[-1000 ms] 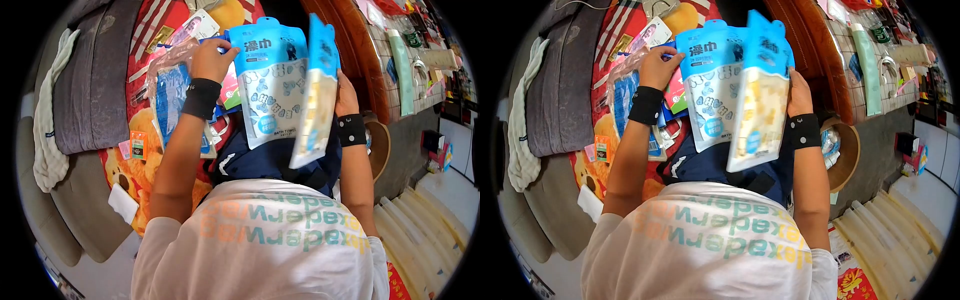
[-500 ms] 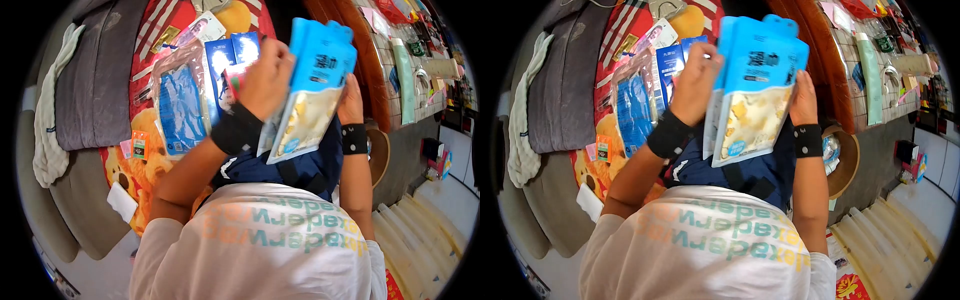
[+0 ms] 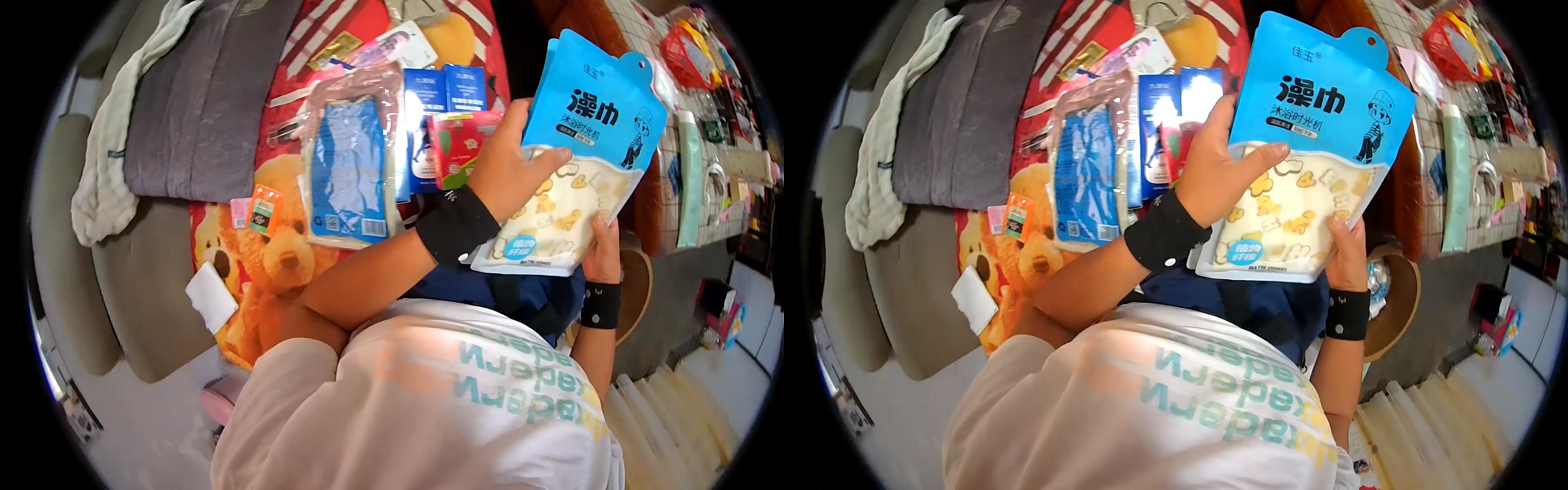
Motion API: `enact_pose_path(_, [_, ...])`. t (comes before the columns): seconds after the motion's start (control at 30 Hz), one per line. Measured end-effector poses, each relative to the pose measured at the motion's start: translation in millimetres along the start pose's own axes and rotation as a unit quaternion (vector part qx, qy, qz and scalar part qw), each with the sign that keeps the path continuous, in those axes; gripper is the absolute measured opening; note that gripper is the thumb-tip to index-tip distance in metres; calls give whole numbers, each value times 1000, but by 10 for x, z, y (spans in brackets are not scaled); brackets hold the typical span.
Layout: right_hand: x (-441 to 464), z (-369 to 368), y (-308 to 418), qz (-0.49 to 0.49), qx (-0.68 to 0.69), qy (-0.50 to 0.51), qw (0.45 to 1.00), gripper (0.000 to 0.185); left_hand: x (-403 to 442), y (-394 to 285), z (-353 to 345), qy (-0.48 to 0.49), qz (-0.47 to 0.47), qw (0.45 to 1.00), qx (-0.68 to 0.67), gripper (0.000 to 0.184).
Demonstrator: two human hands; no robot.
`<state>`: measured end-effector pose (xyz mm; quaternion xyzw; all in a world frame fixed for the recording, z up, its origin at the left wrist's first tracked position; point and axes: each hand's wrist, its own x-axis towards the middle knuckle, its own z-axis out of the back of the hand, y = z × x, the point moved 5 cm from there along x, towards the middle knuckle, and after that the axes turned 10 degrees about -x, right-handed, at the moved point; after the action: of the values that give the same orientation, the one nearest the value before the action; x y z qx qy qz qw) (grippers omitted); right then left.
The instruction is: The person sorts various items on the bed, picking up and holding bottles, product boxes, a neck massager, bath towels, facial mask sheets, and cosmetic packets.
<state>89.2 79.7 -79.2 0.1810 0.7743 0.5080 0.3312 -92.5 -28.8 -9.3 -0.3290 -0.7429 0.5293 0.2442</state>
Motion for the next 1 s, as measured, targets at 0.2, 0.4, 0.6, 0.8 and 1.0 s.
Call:
enact_pose_path(0.2, [100,-456,115,3,-114,36,993,41,-115,145,692,-19,59,998,-30,38])
enact_pose_path(0.4, [240,-506,-53,-41,-107,10,993,37,-669,-236,1594,-156,-82,824,539,62])
enact_pose_path(0.6, [230,-544,-222,-75,-50,0,996,37,-844,20,1562,-112,26,809,576,84])
enact_pose_path(0.8, [216,-514,-273,-81,-57,16,995,38,-963,-72,2219,-134,89,927,338,42])
enact_pose_path(1.0, [230,-529,-199,-62,-79,15,995,38,-1153,-479,2769,-258,100,948,157,25])
